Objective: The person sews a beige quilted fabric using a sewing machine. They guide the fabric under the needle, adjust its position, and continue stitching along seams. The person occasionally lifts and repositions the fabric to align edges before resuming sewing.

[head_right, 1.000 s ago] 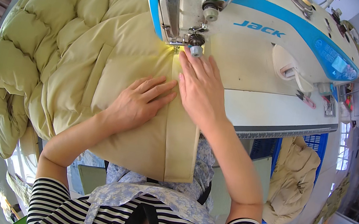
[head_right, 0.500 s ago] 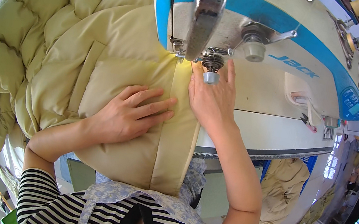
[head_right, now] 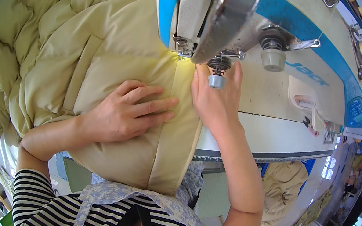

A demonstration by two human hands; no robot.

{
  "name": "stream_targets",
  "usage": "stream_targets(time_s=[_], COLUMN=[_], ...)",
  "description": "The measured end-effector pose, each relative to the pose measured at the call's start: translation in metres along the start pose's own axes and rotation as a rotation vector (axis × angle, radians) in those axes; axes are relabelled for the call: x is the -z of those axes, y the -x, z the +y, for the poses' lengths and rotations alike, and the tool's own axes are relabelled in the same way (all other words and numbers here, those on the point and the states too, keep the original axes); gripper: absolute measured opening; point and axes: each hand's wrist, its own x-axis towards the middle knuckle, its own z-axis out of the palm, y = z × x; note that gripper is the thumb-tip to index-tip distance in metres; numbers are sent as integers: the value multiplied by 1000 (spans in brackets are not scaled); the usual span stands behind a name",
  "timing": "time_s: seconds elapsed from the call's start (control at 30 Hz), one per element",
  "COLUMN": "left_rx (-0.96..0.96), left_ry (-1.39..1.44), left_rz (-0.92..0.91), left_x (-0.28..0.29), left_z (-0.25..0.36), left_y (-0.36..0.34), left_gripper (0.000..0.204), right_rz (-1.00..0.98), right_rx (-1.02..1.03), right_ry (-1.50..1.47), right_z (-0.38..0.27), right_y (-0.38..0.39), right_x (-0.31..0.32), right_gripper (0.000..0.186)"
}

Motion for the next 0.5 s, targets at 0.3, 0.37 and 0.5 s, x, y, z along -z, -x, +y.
stream_targets(time_s=[0.3,0.37,0.5], left_rx=[22,12,13], left_ry=[2,-9,-10], left_rz=[16,14,11], left_x=[0,0,1], left_z=[-13,-14,-18], left_y=[-6,-7,-11], left_gripper=[45,45,46], right_rz=[-62,-61,-9], right_rx=[-55,-50,-28], right_ry=[-36,-16,-13], right_z=[12,13,17], right_y=[-9,-11,-17], right_x=[-8,-10,-13], right_gripper=[16,18,19])
